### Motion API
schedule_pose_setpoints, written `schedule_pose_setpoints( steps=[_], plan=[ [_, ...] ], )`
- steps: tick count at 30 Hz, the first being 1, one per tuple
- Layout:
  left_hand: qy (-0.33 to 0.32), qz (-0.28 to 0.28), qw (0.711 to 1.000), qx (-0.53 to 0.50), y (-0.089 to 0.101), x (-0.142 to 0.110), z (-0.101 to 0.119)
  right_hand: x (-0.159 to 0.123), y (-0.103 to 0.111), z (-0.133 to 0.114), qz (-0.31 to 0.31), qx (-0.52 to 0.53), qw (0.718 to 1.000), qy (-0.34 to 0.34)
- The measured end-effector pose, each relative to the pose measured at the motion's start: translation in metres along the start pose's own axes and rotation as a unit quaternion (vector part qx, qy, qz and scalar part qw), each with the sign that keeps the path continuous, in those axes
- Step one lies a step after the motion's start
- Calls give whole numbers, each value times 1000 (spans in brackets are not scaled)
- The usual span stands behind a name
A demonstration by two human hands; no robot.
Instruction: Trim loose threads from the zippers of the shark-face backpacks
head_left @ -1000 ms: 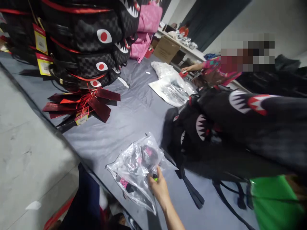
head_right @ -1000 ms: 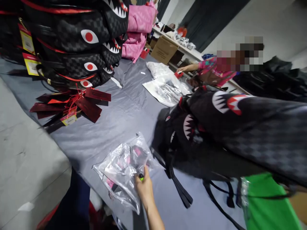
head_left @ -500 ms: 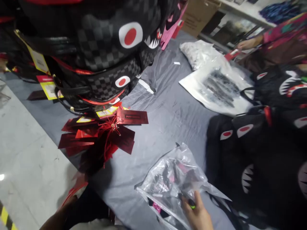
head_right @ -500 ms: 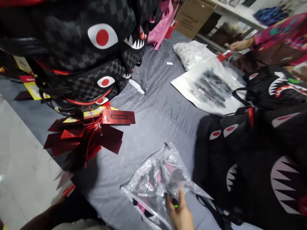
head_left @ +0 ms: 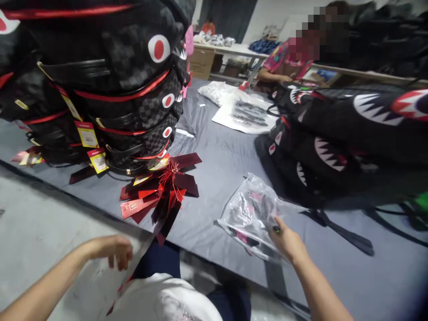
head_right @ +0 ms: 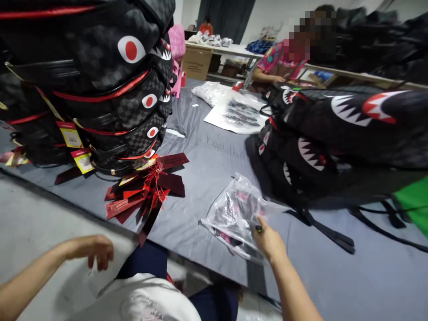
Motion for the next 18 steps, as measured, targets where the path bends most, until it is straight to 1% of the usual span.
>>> schedule_pose_setpoints(
  steps=[1, 2, 3, 4, 5, 7, 8, 10, 13, 16, 18],
  plan=[
    [-74, 37, 997, 6, 19, -7, 26, -7, -1, -7, 4, 3, 1000, 6],
    [-141, 98, 985, 14, 40, -11, 55, -13, -2, -15, 9, 6, 1000, 12],
    [-179, 153, 972, 16, 59, -10, 81, -20, -4, -22, 14, 7, 1000, 21],
    [-219, 233, 947, 27, 79, -8, 109, -25, -5, -29, 19, 8, 999, 28],
    [-264, 377, 884, 80, 101, -12, 138, -30, -6, -33, 23, 9, 999, 34],
    [-280, 465, 833, 103, 117, 7, 178, -39, -7, -39, 31, 13, 998, 44],
    [-280, 497, 814, 113, 121, 17, 193, -42, -7, -39, 35, 16, 998, 46],
    [-271, 523, 799, 125, 125, 40, 211, -47, -7, -37, 43, 31, 998, 42],
    [-265, 540, 785, 148, 125, 59, 217, -55, -7, -38, 50, 70, 996, 24],
    [-272, 550, 774, 154, 128, 61, 213, -62, -5, -56, 51, 71, 996, 28],
    [-282, 567, 761, 140, 133, 52, 212, -64, -2, -75, 56, 61, 996, 43]
  ],
)
Point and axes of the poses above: each hand's wrist, its own x-axis towards the middle knuckle, its own y-axis out of the back of the hand, z = x × y, the point moved 8 cm from there along x, towards the middle knuckle, and after that the axes turned 1 degree about -x, right-handed, at the moved point
